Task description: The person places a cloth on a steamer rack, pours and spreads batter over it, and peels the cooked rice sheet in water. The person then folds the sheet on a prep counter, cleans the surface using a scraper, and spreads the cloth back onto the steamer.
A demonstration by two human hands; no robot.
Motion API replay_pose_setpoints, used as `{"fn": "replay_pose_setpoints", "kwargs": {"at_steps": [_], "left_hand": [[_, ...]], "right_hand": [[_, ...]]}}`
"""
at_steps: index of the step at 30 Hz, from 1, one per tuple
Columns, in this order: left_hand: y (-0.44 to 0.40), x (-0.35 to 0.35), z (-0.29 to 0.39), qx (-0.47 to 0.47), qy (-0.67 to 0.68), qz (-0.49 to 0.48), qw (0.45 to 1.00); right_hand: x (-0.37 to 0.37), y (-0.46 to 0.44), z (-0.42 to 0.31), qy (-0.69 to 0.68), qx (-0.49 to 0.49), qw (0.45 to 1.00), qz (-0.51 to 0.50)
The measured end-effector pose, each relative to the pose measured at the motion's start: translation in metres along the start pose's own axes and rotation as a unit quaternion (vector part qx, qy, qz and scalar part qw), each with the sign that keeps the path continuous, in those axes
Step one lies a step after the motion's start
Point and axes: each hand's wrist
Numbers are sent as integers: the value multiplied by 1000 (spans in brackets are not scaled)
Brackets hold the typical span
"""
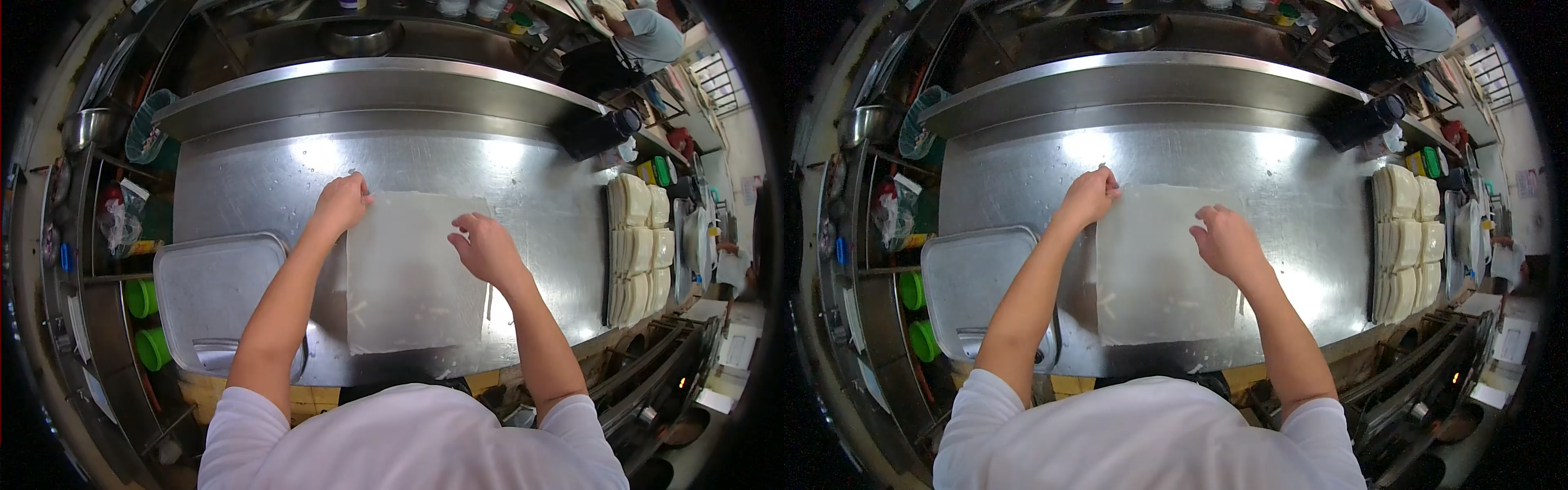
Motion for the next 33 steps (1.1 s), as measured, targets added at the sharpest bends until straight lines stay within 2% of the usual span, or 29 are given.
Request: {"fn": "replay_pose_setpoints", "kwargs": {"at_steps": [4, 7, 10, 13, 16, 19, 22, 25, 28, 31, 33], "left_hand": [[3, 9, 11, 28, -51, -66, 996], [7, 8, 7, -28, -35, -25, 999], [4, 8, 12, 51, 86, -55, 993], [6, 7, 16, 51, 94, -31, 994], [8, 2, 19, 64, 23, -41, 997], [6, 9, 22, 73, 10, -118, 990], [7, 17, 29, 73, 39, -114, 990], [-1, 5, 15, 91, 141, -67, 984], [0, 4, 8, 63, 103, -18, 993], [3, 20, 16, 113, 99, -61, 987], [4, 22, 17, 91, 121, -42, 988]], "right_hand": [[5, -28, -8, 6, 30, 999, 9], [8, -44, -16, 12, 25, 1000, -3], [5, -59, -17, 11, 35, 999, -5], [0, -72, -17, 22, 61, 998, 5], [1, -81, -24, 28, 54, 998, -12], [-1, -85, -26, 28, 65, 997, -20], [-2, -90, -28, 33, 64, 997, -30], [-6, -99, -27, 0, 51, 998, -40], [-15, -115, -29, 0, 36, 998, -54], [-26, -138, -40, 47, 58, 994, -78], [-52, -157, -40, 3, 114, 991, -66]]}}
Point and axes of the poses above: each hand's wrist, its own y-axis away from the middle knuckle, its own x-axis out of the back of the hand, z = x × y, and after that the axes turned 5 degrees about y, right-handed
